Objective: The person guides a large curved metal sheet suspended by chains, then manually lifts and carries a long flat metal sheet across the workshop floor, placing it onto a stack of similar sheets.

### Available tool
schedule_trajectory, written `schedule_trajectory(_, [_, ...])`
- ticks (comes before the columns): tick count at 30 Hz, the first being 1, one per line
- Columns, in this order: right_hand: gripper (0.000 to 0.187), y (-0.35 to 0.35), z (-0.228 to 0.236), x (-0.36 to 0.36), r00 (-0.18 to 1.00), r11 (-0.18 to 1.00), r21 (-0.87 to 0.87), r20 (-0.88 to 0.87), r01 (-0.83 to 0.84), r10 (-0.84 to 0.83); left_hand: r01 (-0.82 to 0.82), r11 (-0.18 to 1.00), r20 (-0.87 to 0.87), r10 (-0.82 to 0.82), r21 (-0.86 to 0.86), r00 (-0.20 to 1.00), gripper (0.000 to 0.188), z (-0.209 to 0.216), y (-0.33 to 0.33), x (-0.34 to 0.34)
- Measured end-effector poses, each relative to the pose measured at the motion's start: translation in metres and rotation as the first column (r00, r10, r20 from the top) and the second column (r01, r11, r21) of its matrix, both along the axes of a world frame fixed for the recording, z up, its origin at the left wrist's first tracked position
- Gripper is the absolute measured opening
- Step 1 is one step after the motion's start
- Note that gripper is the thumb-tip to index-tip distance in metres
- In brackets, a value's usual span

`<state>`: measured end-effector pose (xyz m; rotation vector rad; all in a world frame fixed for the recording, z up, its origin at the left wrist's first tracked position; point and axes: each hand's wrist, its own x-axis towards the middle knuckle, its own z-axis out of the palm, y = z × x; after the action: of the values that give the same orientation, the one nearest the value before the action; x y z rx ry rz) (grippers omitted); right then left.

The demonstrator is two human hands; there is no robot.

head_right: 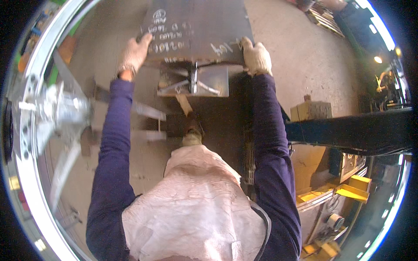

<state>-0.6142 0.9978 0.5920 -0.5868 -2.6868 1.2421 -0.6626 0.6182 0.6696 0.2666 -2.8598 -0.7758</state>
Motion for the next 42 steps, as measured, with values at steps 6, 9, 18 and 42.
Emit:
schedule_trajectory(6, [0.072,0.01,-0.005,-0.032,0.997,0.993,0.097,-0.014,0.071,-0.07,-0.04,0.999,0.137,0.04,-0.008,0.99,0.08,-0.002,0.019,-0.016])
schedule_trajectory(9, [0.069,0.016,-0.022,-0.048,0.995,0.995,0.023,-0.007,0.102,-0.102,-0.041,0.999,0.052,0.042,-0.005,0.998,0.072,-0.018,0.022,-0.025])
schedule_trajectory(18, [0.064,0.014,-0.033,-0.073,0.988,0.987,0.092,-0.102,0.129,-0.119,-0.025,0.998,0.002,0.025,0.059,1.0,0.069,-0.052,0.019,-0.049])
schedule_trajectory(42, [0.083,0.017,-0.052,-0.051,0.985,0.986,0.081,-0.089,-0.143,0.15,-0.107,0.978,-0.079,0.123,0.177,0.989,0.063,-0.059,0.012,0.003])
